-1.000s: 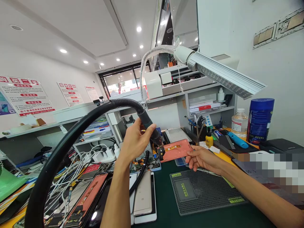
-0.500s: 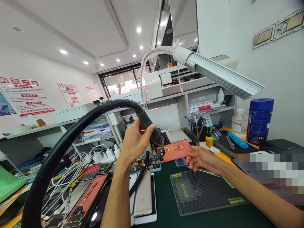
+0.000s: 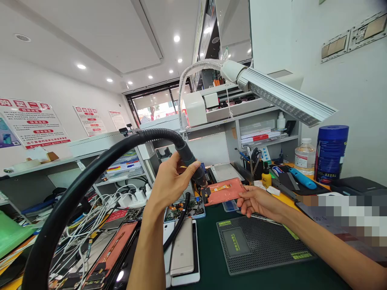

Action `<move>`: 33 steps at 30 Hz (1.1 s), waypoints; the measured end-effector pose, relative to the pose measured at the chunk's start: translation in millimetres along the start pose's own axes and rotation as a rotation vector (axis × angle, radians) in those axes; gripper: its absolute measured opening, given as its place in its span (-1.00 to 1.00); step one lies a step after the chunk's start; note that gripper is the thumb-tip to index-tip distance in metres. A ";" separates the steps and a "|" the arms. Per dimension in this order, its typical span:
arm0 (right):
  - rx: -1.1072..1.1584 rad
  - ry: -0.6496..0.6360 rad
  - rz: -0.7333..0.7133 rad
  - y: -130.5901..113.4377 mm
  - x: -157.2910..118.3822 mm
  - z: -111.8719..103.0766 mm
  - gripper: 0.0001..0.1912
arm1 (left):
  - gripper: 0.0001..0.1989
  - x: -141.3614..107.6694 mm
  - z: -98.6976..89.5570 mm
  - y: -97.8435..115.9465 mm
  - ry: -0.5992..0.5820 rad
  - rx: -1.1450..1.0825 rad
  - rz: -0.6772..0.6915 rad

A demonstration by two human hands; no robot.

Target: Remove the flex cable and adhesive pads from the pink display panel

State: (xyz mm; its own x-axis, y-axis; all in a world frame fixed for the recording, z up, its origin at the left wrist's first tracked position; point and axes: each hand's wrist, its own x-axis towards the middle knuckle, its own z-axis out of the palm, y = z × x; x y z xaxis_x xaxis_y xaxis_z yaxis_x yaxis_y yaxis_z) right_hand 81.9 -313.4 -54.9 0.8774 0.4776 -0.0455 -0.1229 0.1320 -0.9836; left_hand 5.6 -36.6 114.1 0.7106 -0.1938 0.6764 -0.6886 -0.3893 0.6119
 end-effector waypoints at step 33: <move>0.062 0.024 0.090 -1.8 0.5 -2.2 -0.76 | -0.81 -1.6 1.4 6.9 -0.054 0.017 -0.012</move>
State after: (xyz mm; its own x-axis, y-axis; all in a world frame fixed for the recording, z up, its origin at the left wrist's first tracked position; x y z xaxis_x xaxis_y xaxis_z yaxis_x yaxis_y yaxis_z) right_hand 83.5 -315.3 -53.6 0.8724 0.4688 -0.1383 -0.2296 0.1432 -0.9627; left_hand 0.0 -40.2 116.6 0.7257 -0.2373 0.6458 -0.6779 -0.4070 0.6123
